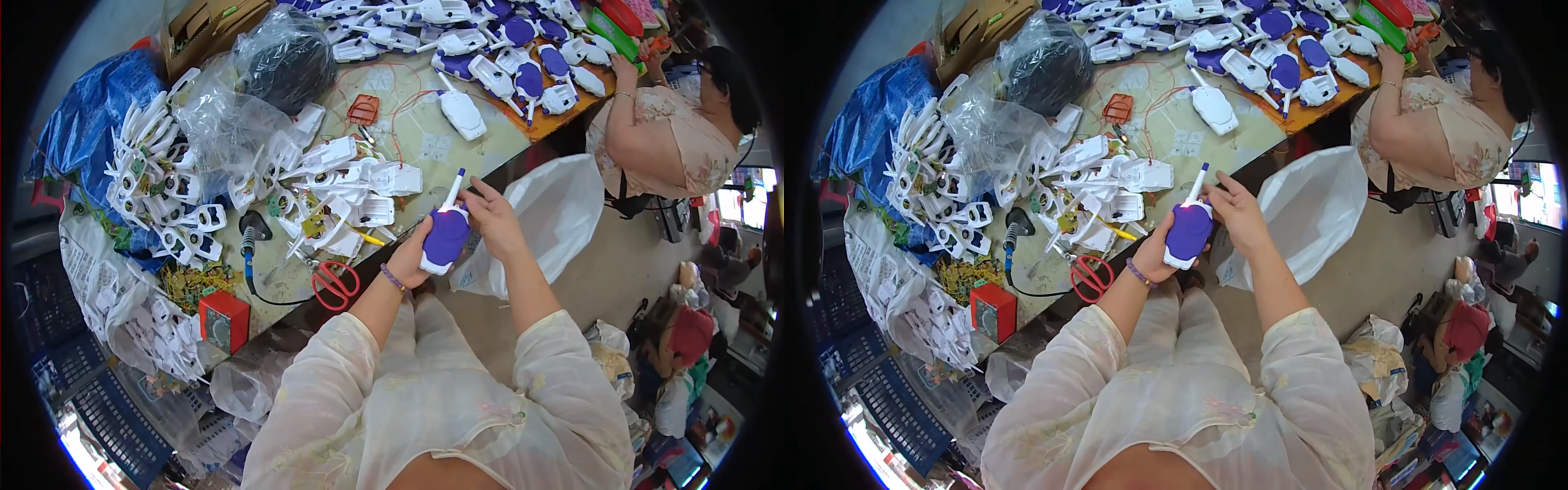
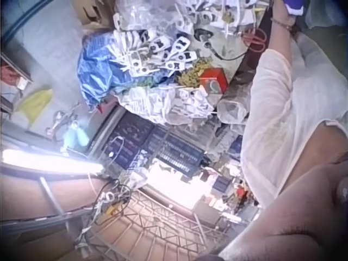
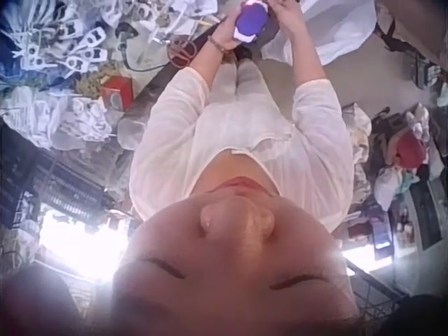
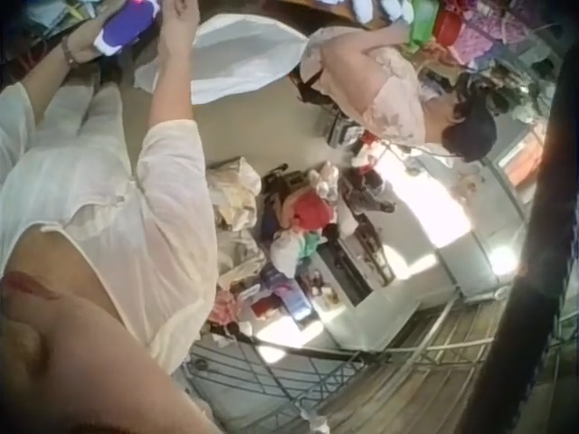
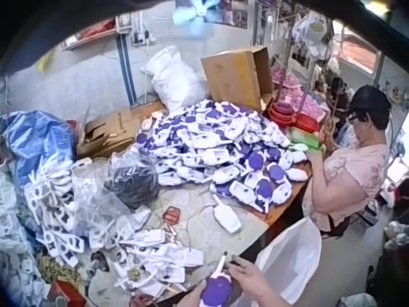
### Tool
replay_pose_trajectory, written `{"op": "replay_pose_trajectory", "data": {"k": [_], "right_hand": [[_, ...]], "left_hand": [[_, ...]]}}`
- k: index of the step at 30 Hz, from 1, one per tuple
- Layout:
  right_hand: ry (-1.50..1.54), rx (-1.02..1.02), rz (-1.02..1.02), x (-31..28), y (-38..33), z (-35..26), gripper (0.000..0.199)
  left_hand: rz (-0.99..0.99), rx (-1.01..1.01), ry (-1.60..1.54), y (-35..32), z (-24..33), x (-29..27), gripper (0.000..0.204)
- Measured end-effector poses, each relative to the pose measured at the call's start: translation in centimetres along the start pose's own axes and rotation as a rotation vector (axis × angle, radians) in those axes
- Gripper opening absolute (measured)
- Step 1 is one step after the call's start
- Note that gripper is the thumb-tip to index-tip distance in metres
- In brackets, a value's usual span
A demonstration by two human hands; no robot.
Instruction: Soldering internal wiring onto circuit boards and speakers for toy walkie-talkies and assembling the plastic casing.
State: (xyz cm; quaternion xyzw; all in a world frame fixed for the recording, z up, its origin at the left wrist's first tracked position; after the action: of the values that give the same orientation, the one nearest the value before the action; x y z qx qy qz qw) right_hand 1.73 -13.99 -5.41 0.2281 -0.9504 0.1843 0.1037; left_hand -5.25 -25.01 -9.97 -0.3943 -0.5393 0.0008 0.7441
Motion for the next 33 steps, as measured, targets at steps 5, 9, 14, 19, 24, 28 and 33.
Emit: {"op": "replay_pose_trajectory", "data": {"k": [5, 9, 14, 19, 24, 28, 33], "right_hand": [[0.108, 0.061, 0.095, -3.8, -1.0, 1.4, 0.038], [-1.142, -0.251, 0.774, -13.5, -9.0, -3.8, 0.082], [-1.147, 0.027, 0.519, -25.5, -21.1, 9.8, 0.093], [-1.525, 0.223, 0.421, -22.7, -19.1, 8.4, 0.028], [-1.611, -0.007, 0.336, -17.9, -10.9, 0.8, 0.019], [-1.257, -0.242, -0.001, -13.5, -4.7, 4.6, 0.068], [-1.471, -0.333, -0.203, -6.6, -3.5, 3.3, 0.068]], "left_hand": [[-0.007, 0.004, 0.1, 0.3, -0.1, 1.7, 0.053], [-0.043, 0.079, 0.092, 1.1, -0.7, 0.9, 0.056], [0.133, 0.316, 0.065, 3.5, 3.1, 1.9, 0.04], [0.491, 0.539, -0.007, 9.1, 12.4, 1.8, 0.044], [1.182, 0.806, 0.675, 8.2, 16.2, 1.3, 0.065], [0.907, 0.958, 0.917, 4.6, 10.5, 7.0, 0.082], [0.42, 0.864, 1.436, -4.9, -4.4, 5.3, 0.06]]}}
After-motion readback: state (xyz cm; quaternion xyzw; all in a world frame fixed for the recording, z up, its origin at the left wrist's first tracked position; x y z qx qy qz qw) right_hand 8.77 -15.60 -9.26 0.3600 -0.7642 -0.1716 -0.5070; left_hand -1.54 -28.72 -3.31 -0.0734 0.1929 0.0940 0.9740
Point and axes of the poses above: each hand's wrist, its own y-axis towards the middle knuckle, its own x-axis out of the palm, z = x × y, the point moved 8 cm from there along y, towards the middle knuckle, and after that the axes turned 12 degrees about -x, right-handed, at the moved point
